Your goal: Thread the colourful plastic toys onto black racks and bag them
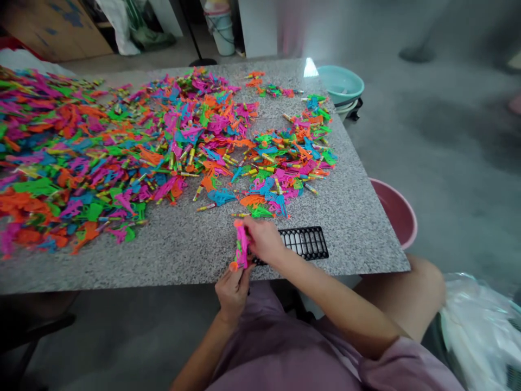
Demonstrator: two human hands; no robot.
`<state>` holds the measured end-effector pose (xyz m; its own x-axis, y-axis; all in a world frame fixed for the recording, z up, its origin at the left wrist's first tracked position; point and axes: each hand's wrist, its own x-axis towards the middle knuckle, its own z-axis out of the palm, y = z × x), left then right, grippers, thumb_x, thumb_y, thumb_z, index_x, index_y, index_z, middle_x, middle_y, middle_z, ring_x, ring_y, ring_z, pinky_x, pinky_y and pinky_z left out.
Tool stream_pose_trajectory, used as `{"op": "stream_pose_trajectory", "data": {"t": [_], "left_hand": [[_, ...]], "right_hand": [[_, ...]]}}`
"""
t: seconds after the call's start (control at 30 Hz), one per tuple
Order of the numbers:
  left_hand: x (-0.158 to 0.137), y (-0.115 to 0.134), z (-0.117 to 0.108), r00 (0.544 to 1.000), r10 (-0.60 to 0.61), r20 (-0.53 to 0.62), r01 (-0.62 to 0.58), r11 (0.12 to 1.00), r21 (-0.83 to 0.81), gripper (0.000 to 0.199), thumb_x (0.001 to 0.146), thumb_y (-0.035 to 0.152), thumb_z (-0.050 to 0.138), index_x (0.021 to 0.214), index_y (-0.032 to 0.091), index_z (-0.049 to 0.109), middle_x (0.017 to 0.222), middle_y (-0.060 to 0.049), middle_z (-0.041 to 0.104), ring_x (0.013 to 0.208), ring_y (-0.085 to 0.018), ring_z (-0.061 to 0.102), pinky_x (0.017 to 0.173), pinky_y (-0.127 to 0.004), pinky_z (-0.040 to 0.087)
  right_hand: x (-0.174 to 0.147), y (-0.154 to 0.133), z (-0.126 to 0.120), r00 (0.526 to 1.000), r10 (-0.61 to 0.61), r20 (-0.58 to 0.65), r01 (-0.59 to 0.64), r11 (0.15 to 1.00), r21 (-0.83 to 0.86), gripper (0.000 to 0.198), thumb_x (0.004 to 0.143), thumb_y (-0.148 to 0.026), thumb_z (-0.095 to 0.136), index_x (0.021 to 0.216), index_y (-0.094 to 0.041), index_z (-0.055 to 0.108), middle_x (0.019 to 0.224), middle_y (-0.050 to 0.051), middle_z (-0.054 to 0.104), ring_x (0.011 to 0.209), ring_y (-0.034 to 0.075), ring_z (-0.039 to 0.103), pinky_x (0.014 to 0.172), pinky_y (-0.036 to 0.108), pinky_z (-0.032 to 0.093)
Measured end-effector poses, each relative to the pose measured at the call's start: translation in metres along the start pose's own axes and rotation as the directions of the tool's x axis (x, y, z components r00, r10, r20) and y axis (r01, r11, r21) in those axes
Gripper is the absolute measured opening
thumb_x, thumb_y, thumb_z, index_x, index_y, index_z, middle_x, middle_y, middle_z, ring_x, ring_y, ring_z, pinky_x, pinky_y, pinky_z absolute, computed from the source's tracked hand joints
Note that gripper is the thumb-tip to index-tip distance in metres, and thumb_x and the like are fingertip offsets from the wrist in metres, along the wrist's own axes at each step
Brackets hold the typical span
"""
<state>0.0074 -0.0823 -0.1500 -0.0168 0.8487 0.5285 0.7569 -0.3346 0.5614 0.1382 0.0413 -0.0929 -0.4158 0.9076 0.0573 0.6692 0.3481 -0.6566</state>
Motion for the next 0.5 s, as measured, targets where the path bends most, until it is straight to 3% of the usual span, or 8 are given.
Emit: {"op": "stream_pose_trajectory", "data": {"t": [0.1, 0.2, 0.5], "left_hand": [[0.001, 0.001, 0.001, 1.0, -0.002, -0.013, 0.002, 1.0, -0.009, 0.018, 0.093, 0.015, 0.056, 0.103, 0.019, 0.071, 0.096, -0.005, 0.076, 0.09, -0.02, 0.073, 0.082, -0.033, 0.06], [0.001, 0.001, 0.001, 1.0, 0.007, -0.012, -0.007, 1.0, -0.019, 0.02, 0.093, 0.013, 0.056, 0.106, 0.02, 0.07, 0.096, -0.005, 0.076, 0.091, -0.02, 0.072, 0.084, -0.033, 0.059], [-0.002, 0.002, 0.005, 0.998, -0.054, 0.019, 0.054, 0.997, -0.049, 0.016, 0.093, 0.016, 0.057, 0.099, 0.02, 0.072, 0.094, -0.007, 0.076, 0.094, -0.021, 0.071, 0.085, -0.033, 0.056]], "right_hand": [[0.002, 0.01, -0.004, 0.993, 0.064, -0.097, -0.045, 0.981, 0.191, 0.008, 0.077, -0.013, 0.064, 0.08, -0.02, 0.064, 0.081, 0.002, 0.07, 0.073, 0.019, 0.066, 0.07, 0.029, 0.049], [0.001, 0.015, -0.003, 0.994, 0.007, -0.11, 0.023, 0.963, 0.268, 0.008, 0.078, -0.015, 0.065, 0.084, -0.021, 0.065, 0.081, 0.001, 0.07, 0.076, 0.019, 0.066, 0.073, 0.029, 0.05], [-0.008, 0.006, 0.009, 1.0, -0.009, 0.013, 0.009, 0.999, -0.046, 0.015, 0.081, -0.018, 0.065, 0.095, -0.019, 0.063, 0.081, 0.004, 0.07, 0.074, 0.019, 0.065, 0.065, 0.026, 0.042]]}}
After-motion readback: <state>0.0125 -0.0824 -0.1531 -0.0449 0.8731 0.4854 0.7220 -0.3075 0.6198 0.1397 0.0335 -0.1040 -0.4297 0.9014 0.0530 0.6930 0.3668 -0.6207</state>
